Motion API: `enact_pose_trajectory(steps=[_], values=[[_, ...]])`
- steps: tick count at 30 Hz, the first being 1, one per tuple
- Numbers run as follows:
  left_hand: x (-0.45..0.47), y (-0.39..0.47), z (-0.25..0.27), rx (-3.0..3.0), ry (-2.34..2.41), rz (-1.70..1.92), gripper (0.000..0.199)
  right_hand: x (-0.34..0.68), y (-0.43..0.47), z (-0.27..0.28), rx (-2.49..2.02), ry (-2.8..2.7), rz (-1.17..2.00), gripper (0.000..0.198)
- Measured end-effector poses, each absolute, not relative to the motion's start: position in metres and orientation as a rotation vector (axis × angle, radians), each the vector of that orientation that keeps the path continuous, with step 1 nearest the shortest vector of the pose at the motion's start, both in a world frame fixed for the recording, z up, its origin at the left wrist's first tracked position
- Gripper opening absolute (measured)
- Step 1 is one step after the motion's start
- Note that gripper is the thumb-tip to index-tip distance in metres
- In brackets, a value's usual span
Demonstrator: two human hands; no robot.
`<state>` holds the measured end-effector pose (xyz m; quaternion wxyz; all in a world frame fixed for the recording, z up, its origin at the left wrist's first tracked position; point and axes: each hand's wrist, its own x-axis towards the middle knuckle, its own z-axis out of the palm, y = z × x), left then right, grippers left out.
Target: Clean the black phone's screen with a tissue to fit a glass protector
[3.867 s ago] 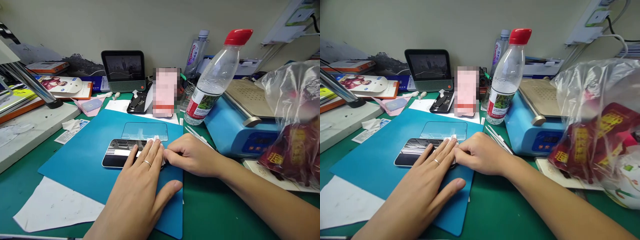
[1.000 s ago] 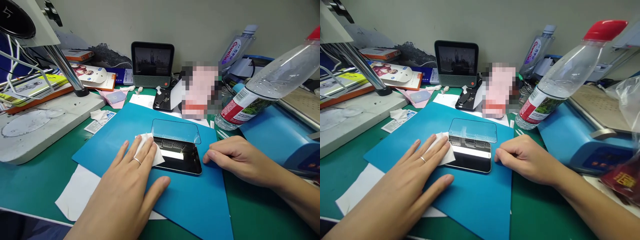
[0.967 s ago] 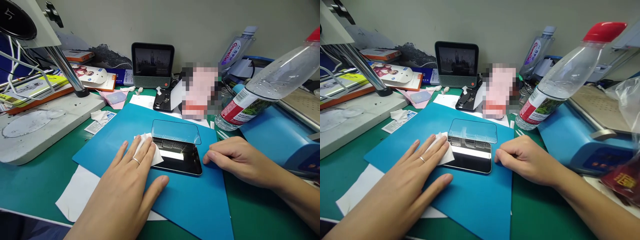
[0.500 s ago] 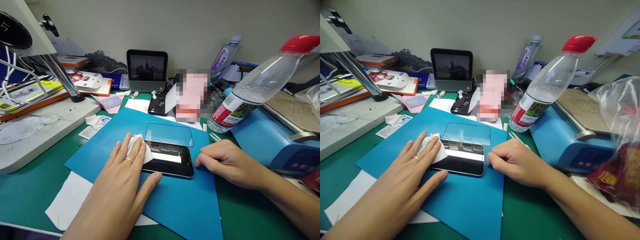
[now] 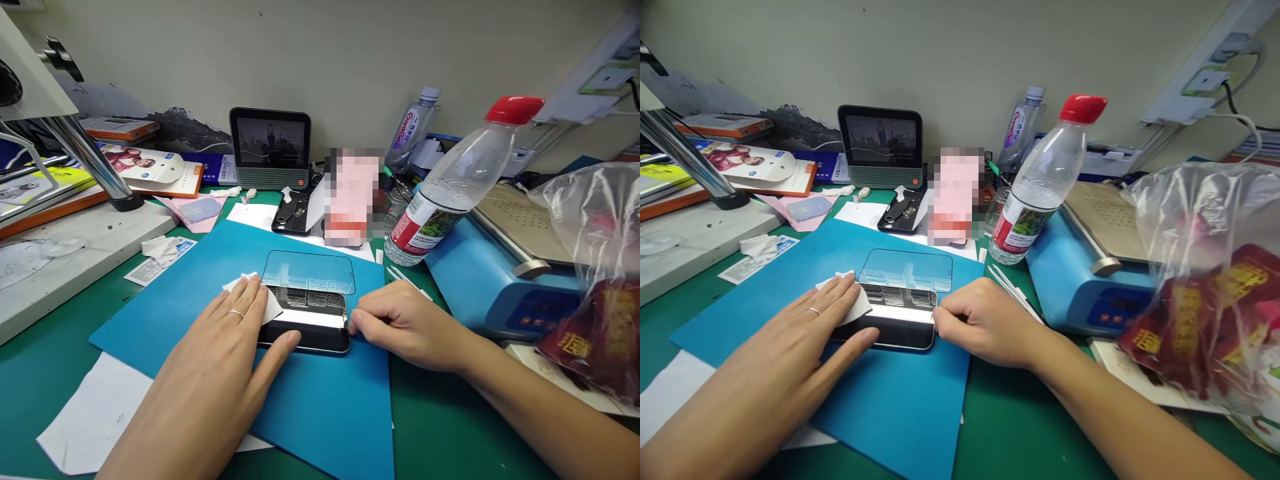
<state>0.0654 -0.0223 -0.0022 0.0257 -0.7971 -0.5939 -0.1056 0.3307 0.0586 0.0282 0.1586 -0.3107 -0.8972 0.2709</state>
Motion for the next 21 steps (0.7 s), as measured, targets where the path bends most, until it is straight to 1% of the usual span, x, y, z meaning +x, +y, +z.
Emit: enact_pose_trajectory(steps=[3, 8, 11, 17, 21], values=[[0.072, -0.024, -0.001, -2.463, -1.822, -0.352, 0.083, 0.331, 0.059, 0.027, -0.871, -2.555, 0.774, 0.041], [0.107, -0.028, 0.004, -2.566, -1.637, -0.442, 0.074, 0.332, 0.060, 0.026, -0.845, -2.541, 0.772, 0.042], [0.125, -0.028, 0.009, -2.661, -1.582, -0.462, 0.073, 0.333, 0.060, 0.026, -0.846, -2.545, 0.775, 0.042], [0.136, -0.026, 0.017, -2.881, -1.598, -0.342, 0.069, 0.332, 0.060, 0.026, -0.857, -2.519, 0.781, 0.044], [0.135, -0.027, 0.016, -2.898, -1.623, -0.322, 0.072, 0.332, 0.060, 0.027, -0.857, -2.530, 0.781, 0.045]])
